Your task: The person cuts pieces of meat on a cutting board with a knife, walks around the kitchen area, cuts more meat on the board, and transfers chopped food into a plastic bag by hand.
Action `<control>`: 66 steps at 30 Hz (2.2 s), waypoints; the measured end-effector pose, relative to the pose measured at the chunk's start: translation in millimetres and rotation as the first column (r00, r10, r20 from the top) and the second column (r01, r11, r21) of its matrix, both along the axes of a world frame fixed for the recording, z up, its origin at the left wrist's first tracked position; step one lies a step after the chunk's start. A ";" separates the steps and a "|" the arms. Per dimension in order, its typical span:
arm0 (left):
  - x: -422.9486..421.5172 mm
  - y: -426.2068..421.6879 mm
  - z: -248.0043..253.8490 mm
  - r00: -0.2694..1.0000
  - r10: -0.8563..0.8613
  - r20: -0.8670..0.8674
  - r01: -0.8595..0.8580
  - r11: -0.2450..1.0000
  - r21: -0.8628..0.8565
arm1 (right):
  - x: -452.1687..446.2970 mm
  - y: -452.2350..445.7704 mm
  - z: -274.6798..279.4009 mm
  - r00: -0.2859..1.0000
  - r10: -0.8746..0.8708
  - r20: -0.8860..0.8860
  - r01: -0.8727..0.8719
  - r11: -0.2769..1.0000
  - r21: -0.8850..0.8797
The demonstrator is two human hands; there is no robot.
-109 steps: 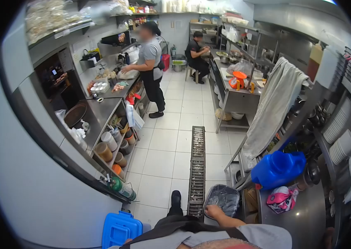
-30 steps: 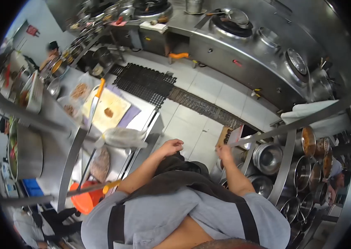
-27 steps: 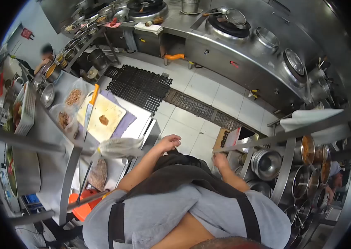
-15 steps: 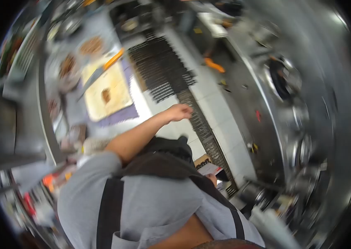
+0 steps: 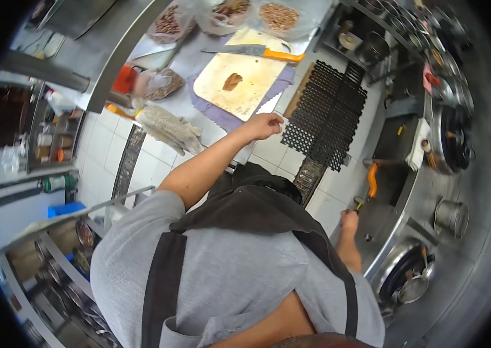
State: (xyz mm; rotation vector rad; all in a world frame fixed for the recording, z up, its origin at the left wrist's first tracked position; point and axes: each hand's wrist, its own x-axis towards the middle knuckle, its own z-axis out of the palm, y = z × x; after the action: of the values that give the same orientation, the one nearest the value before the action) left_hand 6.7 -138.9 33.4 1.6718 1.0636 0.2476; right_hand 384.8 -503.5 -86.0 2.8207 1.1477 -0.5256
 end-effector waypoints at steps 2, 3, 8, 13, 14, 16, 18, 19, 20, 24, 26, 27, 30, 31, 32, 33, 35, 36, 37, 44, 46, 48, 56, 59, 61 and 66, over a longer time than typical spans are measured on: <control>-18.3 8.4 2.2 0.973 0.200 0.114 -0.210 0.975 0.079 | 21.3 61.1 44.1 0.998 -0.064 0.000 0.064 0.998 -0.025; -30.0 14.3 -2.1 0.945 0.301 0.130 -0.314 0.944 0.098 | 32.8 85.8 41.6 0.999 -0.034 0.003 0.034 0.999 -0.023; -81.1 56.3 8.6 0.864 0.501 0.048 -0.493 0.822 0.287 | 30.5 221.7 13.6 0.977 0.073 -0.199 -0.065 0.997 0.048; -84.4 101.9 -5.0 0.792 0.581 -0.188 -0.431 0.749 0.503 | -115.9 310.8 30.0 0.813 0.507 -0.287 -0.450 0.859 0.243; -81.2 105.0 -11.0 0.786 0.590 -0.183 -0.442 0.744 0.501 | -146.6 323.3 54.6 0.723 0.605 -0.333 -0.539 0.796 0.276; -72.8 104.1 -18.3 0.793 0.560 -0.240 -0.364 0.751 0.550 | -182.9 350.6 90.1 0.556 0.740 -0.378 -0.623 0.672 0.400; -72.3 113.4 -13.0 0.793 0.531 -0.300 -0.319 0.780 0.538 | -188.3 389.3 117.0 0.502 0.790 -0.352 -0.598 0.611 0.518; -74.0 117.5 -15.3 0.791 0.524 -0.317 -0.316 0.793 0.521 | -188.7 407.9 127.2 0.457 0.825 -0.332 -0.552 0.556 0.621; -72.3 114.3 -19.3 0.788 0.514 -0.338 -0.318 0.811 0.491 | -182.3 432.0 136.3 0.431 0.884 -0.180 -0.625 0.436 0.648; -62.7 111.2 -19.1 0.725 0.609 -0.322 -0.409 0.757 0.510 | -166.5 519.9 157.6 0.341 0.940 -0.020 -0.730 0.278 0.624; -57.5 117.2 -8.4 0.690 0.612 -0.388 -0.408 0.771 0.490 | -160.0 559.0 151.0 0.179 0.984 -0.011 -0.791 0.150 0.593; -53.7 118.3 -5.8 0.667 0.615 -0.421 -0.416 0.776 0.474 | -157.9 573.6 138.7 0.120 0.992 0.029 -0.798 0.079 0.598; -56.1 118.4 -13.1 0.611 0.696 -0.377 -0.541 0.715 0.442 | -163.8 592.4 128.6 0.010 1.000 0.001 -0.865 0.008 0.502; -56.8 115.2 -14.3 0.579 0.753 -0.313 -0.578 0.650 0.493 | -165.1 596.9 120.2 -0.004 0.999 -0.032 -0.877 0.011 0.481; -56.6 112.3 -16.0 0.563 0.763 -0.318 -0.588 0.640 0.494 | -167.2 600.6 113.0 -0.024 0.999 -0.035 -0.874 -0.004 0.485; -55.8 108.0 -16.2 0.518 0.822 -0.239 -0.648 0.559 0.517 | -169.3 601.5 109.4 -0.006 0.999 -0.045 -0.881 0.016 0.473; -52.7 102.7 -17.4 0.464 0.871 -0.161 -0.704 0.472 0.530 | -168.8 602.7 103.7 0.010 0.998 -0.060 -0.889 0.037 0.457; -51.0 102.8 -18.9 0.427 0.891 -0.157 -0.695 0.434 0.573 | -169.3 603.0 107.7 0.081 0.990 -0.116 -0.879 0.125 0.459; -49.6 102.3 -20.2 0.388 0.909 -0.151 -0.685 0.394 0.613 | -169.3 603.0 112.4 0.148 0.974 -0.169 -0.865 0.211 0.455; -39.1 100.1 -30.6 0.276 0.961 -0.034 -0.901 0.271 0.340 | -167.2 573.7 133.6 0.128 0.913 -0.389 -0.852 0.302 0.429; -39.5 99.6 -43.7 0.308 0.951 -0.011 -0.863 0.284 0.418 | -166.5 556.7 146.3 0.118 0.850 -0.513 -0.842 0.360 0.401; -39.0 99.2 -50.8 0.275 0.961 -0.031 -0.860 0.261 0.439 | -162.9 544.0 130.7 0.066 0.843 -0.534 -0.834 0.340 0.434; -39.2 86.0 -50.7 0.304 0.949 0.087 -0.892 0.251 0.376 | -159.9 540.3 123.7 0.065 0.845 -0.530 -0.879 0.300 0.370; -42.8 80.1 -38.1 0.319 0.948 0.009 -0.881 0.293 0.372 | -162.0 544.8 123.5 0.054 0.857 -0.512 -0.895 0.269 0.355; -49.3 73.0 -30.8 0.343 0.938 0.041 -0.907 0.320 0.275 | -166.6 546.2 123.7 0.029 0.865 -0.501 -0.901 0.239 0.362; -79.9 60.0 -50.0 0.503 0.860 0.088 -0.764 0.394 0.511 | -178.0 544.5 123.7 0.003 0.878 -0.478 -0.925 0.184 0.332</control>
State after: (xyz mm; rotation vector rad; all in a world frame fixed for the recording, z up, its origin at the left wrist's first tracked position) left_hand -73.2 -78.9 -16.7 1.4453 2.0967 1.1237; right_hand 206.8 41.0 37.7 1.0847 2.5759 -1.2025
